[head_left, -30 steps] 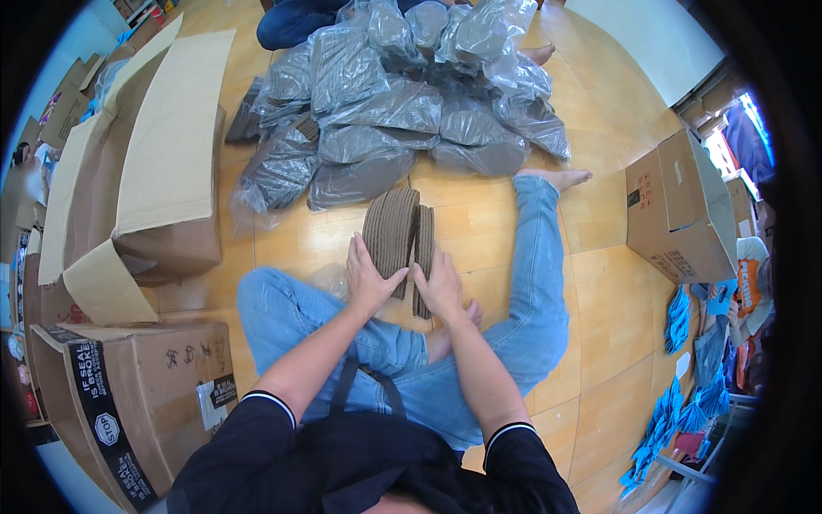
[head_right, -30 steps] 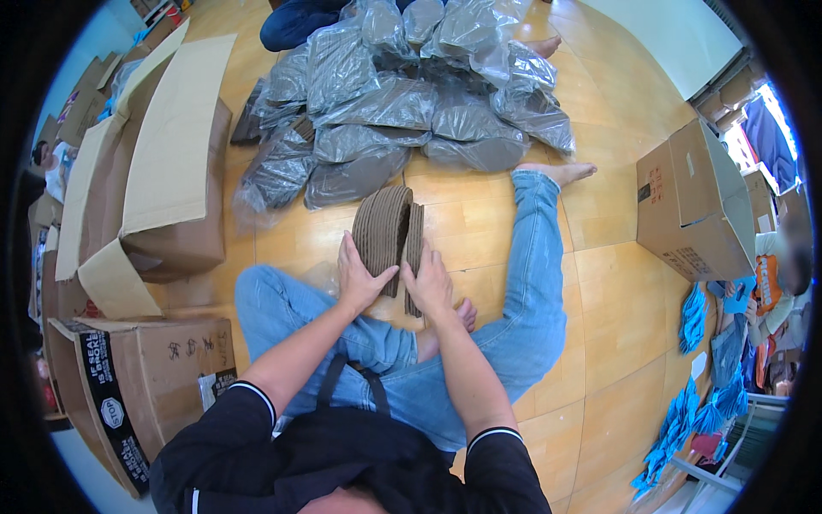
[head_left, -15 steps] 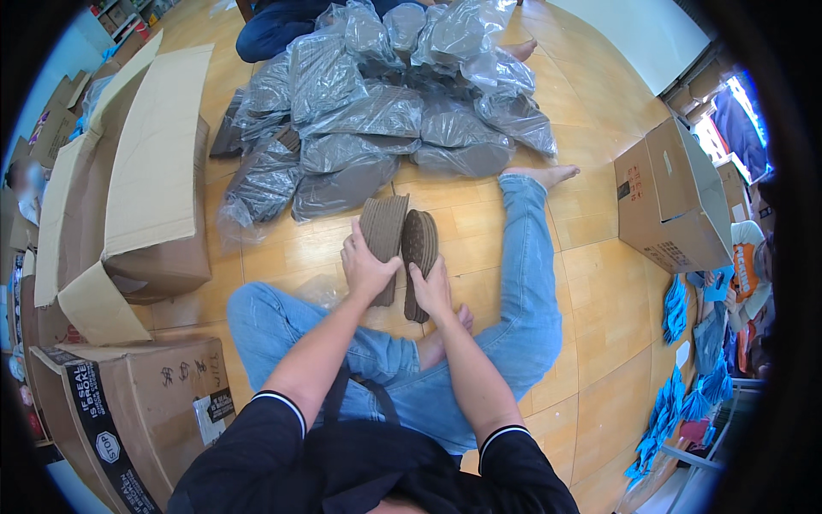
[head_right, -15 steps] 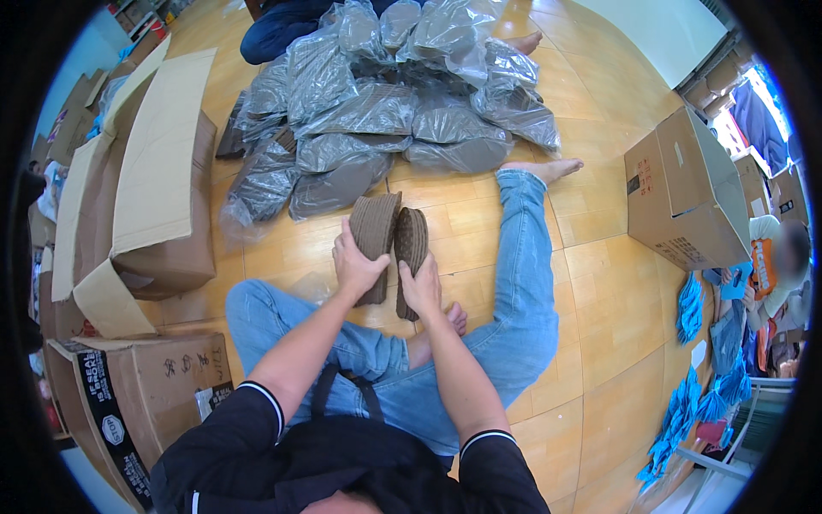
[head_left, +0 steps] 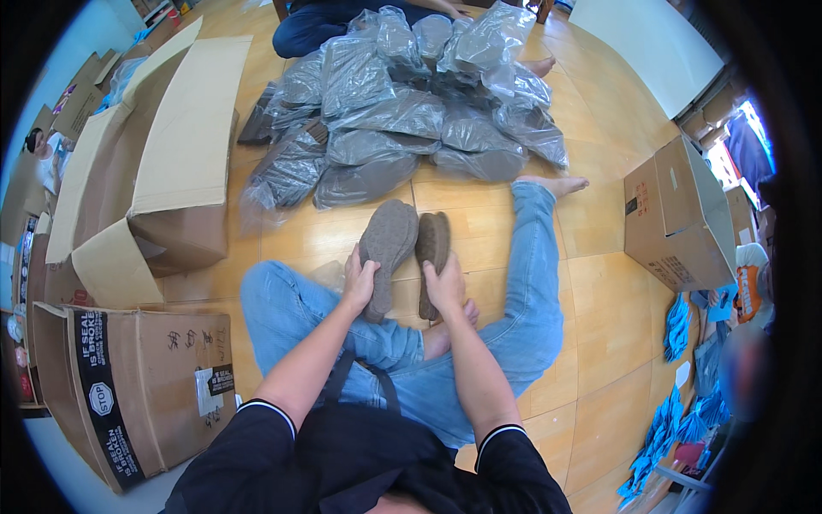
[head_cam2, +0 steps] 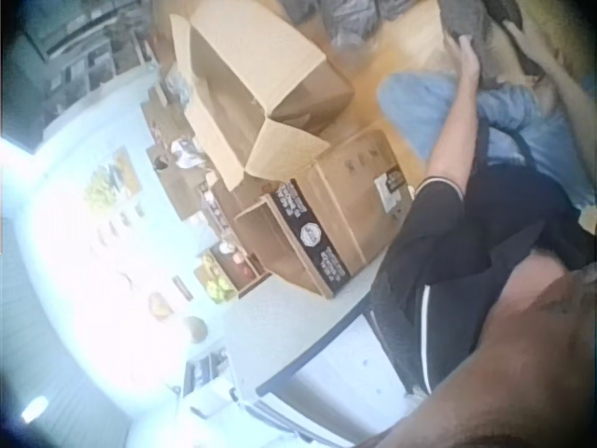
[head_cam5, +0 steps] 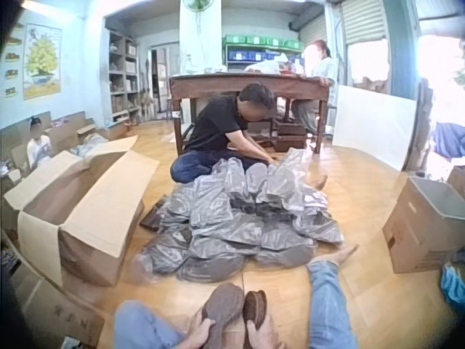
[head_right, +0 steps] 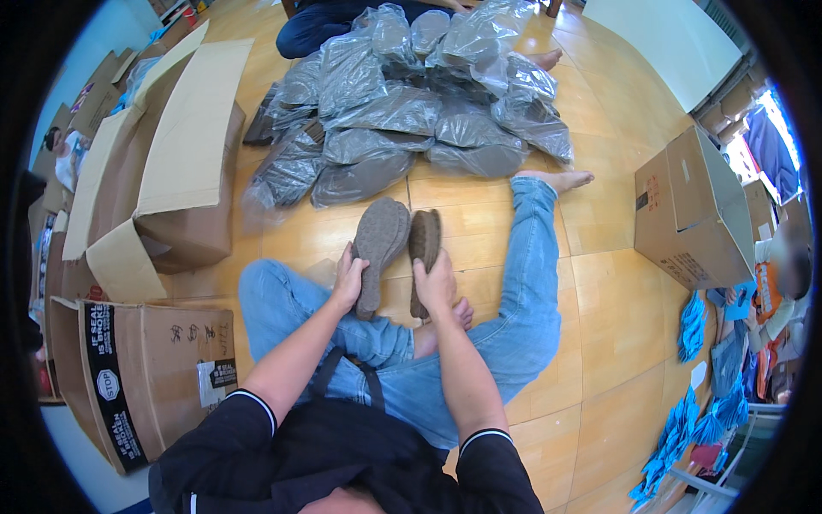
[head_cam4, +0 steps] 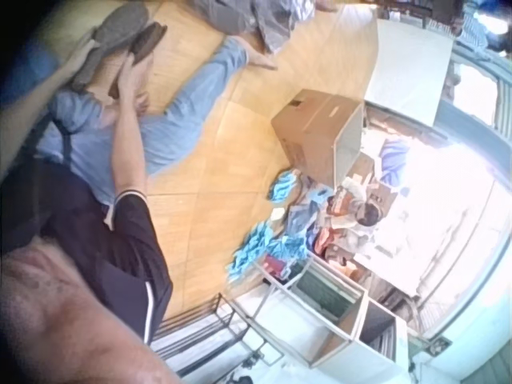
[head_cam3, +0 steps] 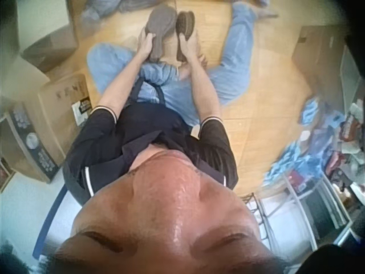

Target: The person sits on the floor and unpacks plastic-wrapped shoe insoles, separating them and placing them into a cardboard box. They handle the insoles by hand, inspecting them and stacking them before packing.

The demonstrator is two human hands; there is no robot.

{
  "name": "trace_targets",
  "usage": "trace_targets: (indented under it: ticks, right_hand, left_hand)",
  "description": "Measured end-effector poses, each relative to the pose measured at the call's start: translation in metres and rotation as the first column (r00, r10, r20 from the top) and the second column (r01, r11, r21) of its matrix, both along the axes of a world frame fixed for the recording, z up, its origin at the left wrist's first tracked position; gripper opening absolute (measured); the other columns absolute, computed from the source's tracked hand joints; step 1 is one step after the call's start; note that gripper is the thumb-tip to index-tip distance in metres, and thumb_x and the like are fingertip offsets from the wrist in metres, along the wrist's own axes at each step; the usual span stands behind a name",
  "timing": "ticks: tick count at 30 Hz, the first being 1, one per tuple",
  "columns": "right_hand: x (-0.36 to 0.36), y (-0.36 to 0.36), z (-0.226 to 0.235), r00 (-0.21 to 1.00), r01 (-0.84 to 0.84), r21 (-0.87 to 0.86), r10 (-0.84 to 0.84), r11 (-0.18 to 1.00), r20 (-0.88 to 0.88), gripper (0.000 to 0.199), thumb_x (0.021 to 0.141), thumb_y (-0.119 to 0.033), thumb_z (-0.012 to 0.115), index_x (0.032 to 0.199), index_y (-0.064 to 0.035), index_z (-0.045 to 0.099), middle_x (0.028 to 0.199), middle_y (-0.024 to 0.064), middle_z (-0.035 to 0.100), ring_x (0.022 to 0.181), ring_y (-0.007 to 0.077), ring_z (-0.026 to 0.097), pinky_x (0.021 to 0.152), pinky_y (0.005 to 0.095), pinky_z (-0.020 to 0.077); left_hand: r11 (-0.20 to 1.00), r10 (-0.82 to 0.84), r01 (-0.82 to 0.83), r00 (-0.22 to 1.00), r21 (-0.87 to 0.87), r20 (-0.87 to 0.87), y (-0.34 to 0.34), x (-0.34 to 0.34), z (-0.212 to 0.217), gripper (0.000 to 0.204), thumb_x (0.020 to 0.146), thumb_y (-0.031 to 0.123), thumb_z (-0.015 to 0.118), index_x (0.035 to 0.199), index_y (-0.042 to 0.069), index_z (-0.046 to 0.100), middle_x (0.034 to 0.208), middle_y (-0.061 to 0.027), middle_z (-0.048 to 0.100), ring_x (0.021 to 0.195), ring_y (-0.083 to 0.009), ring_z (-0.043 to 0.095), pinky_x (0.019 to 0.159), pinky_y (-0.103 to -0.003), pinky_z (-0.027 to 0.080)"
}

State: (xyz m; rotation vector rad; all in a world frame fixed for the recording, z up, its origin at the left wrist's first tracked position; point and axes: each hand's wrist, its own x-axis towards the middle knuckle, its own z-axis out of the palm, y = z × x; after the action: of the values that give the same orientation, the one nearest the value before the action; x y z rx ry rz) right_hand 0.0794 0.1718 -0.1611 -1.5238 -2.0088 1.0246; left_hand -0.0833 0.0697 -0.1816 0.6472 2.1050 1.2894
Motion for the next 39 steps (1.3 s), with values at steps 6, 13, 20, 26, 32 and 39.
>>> trace_targets:
  ticks: [6,13,20,26,32,39]
  right_hand:
    - [-0.019,-0.026,0.007,0.975,-0.217,0.102,0.221,0.971,-0.022,0.061,0.084,-0.031,0.064,0.129,0.0035,0.041,0.119,0.0281,0.054,0.107,0.0437,0.055,0.089,0.0470,0.0460]
    - [-0.005,-0.002,-0.013,0.950,-0.118,-0.264,0.031,0.957,-0.312,0.050,0.087,-0.023,0.062,0.127,0.0017,0.044,0.118,0.0189,0.060,0.110,0.0293,0.057,0.091,0.0373,0.0450]
    - [0.006,0.019,0.002,0.602,-0.215,-0.462,-0.256,0.861,-0.756,0.043,0.092,-0.015,0.058,0.130,-0.0025,0.042,0.113,0.0090,0.060,0.102,0.0159,0.057,0.088,0.0292,0.0448]
    - [0.013,0.013,0.049,0.518,-0.345,-0.468,-0.251,0.814,-0.818,0.053,0.094,-0.015,0.056,0.140,-0.0026,0.033,0.127,0.0100,0.054,0.114,0.0169,0.052,0.097,0.0298,0.0404]
    - [0.008,0.001,0.072,0.452,-0.432,-0.327,-0.112,0.841,-0.885,0.052,0.096,-0.014,0.053,0.142,0.0000,0.032,0.133,0.0125,0.050,0.123,0.0188,0.047,0.103,0.0309,0.0371]
    - [0.009,-0.001,0.078,0.750,-0.309,0.040,0.269,0.950,-0.604,0.042,0.097,-0.014,0.050,0.136,0.0010,0.042,0.127,0.0126,0.052,0.116,0.0184,0.050,0.100,0.0307,0.0380]
  left_hand:
    - [0.982,-0.013,-0.064,0.917,0.179,0.398,0.010,0.006,0.006,0.075,0.081,0.016,0.054,0.146,-0.001,0.020,0.132,-0.0172,0.045,0.120,-0.0281,0.045,0.103,-0.033,0.035]
    - [0.969,-0.024,-0.073,0.924,0.237,0.381,0.014,0.000,-0.006,0.063,0.083,0.014,0.053,0.141,0.004,0.028,0.132,-0.0134,0.045,0.120,-0.0247,0.045,0.102,-0.033,0.035]
    - [0.959,-0.101,-0.048,0.861,0.278,0.499,0.004,-0.002,-0.002,0.066,0.083,0.014,0.056,0.142,0.004,0.027,0.131,-0.0147,0.046,0.123,-0.0253,0.044,0.103,-0.034,0.035]
    - [0.979,0.140,-0.150,0.987,0.135,0.080,0.006,0.009,0.028,0.069,0.086,0.015,0.062,0.144,0.005,0.026,0.137,-0.0180,0.042,0.129,-0.0279,0.040,0.107,-0.035,0.032]
    - [0.910,-0.149,-0.131,0.780,0.392,0.608,0.018,0.042,0.097,0.056,0.099,0.032,0.045,0.143,0.001,0.029,0.143,-0.0143,0.039,0.133,-0.0241,0.036,0.108,-0.036,0.031]
    - [0.811,-0.396,-0.107,0.625,0.576,0.673,0.027,0.052,0.118,0.053,0.102,0.042,0.036,0.137,0.003,0.039,0.136,-0.0107,0.048,0.125,-0.0211,0.045,0.107,-0.038,0.034]
